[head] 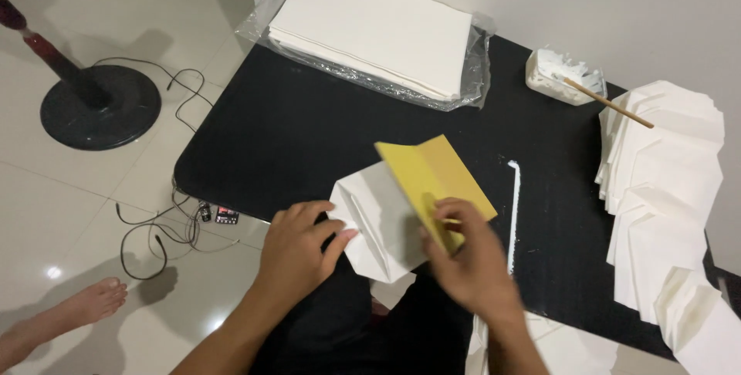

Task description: The person folds a white sheet of paper and uses a wooden stick to apply white adhesive to its edges. They then place a yellow sheet on top of the glued paper and press it down to secure the layers.

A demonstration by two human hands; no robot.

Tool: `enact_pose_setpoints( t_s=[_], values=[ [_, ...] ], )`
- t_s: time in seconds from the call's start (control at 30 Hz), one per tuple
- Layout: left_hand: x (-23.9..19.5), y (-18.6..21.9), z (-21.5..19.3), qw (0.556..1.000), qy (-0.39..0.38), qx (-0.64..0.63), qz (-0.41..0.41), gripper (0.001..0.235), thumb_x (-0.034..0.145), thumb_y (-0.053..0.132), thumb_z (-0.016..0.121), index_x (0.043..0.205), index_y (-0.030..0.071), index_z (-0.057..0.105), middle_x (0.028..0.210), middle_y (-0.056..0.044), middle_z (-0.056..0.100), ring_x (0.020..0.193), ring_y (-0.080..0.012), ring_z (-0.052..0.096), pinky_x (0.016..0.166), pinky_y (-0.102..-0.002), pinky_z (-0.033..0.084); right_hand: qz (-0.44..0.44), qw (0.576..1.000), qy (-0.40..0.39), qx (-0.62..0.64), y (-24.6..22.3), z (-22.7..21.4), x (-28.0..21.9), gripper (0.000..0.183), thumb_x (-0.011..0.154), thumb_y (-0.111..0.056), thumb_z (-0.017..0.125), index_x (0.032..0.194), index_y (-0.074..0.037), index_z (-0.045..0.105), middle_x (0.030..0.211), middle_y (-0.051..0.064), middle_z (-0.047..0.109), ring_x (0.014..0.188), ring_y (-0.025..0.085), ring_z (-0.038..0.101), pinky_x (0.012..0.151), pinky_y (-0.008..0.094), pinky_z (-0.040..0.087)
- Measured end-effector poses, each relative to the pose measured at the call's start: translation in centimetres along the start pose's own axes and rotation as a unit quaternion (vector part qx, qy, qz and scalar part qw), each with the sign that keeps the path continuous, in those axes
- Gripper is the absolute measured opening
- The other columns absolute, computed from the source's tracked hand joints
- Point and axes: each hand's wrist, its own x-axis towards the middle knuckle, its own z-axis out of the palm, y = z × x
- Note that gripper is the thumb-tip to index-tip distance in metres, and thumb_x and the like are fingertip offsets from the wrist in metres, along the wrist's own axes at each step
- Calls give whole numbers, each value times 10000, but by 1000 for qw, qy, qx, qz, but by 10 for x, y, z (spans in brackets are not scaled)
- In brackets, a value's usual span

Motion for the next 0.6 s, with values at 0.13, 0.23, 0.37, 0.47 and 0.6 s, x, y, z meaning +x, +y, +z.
enact_pose_setpoints(
  t_s=[0.13, 0.23, 0.37, 0.47, 0.6],
  values=[
    [-7, 7, 4, 997, -27, 42, 54, 191, 912, 391, 713, 973, 229, 793, 1202, -17, 699, 1085, -249, 610, 786, -428, 396, 58, 992, -35, -107, -4, 24, -12, 473, 893, -388, 697, 1291, -136, 652, 1344, 31, 705, 1249, 220, 662, 1060, 362, 487],
    [-15, 8, 10, 998, -3, 46, 35, 202, 925, 383, 720, 1020, 232, 815, 1271, -21, 726, 1240, -302, 626, 881, -473, 406, 22, 990, -62, -128, 13, 40, -20, 531, 901, -423, 700, 1344, -135, 659, 1443, 47, 640, 1358, 238, 563, 1094, 401, 444],
    [-18, 15, 5, 997, 18, 79, 22, 371, 901, 505, 718, 1079, 192, 806, 1409, -97, 648, 1370, -363, 537, 995, -528, 408, -73, 987, -40, -138, 21, 54, -31, 445, 957, -386, 643, 1321, -134, 682, 1436, 77, 646, 1356, 318, 558, 1086, 505, 416],
    [-21, 20, 3, 997, 7, 75, 1, 412, 904, 534, 692, 1117, 196, 790, 1526, -185, 531, 1433, -405, 463, 1030, -572, 392, -88, 987, -23, -131, 23, 59, -37, 374, 964, -363, 642, 1250, -135, 724, 1408, 66, 675, 1358, 305, 571, 1076, 509, 419],
    [-29, 28, -1, 997, -33, 31, -64, 347, 876, 407, 740, 1170, 227, 782, 1588, -246, 423, 1469, -439, 390, 1062, -594, 348, -77, 987, -30, -137, 26, 62, -42, 321, 956, -370, 657, 1190, -174, 760, 1382, 5, 698, 1378, 303, 528, 1064, 530, 382]
  ],
)
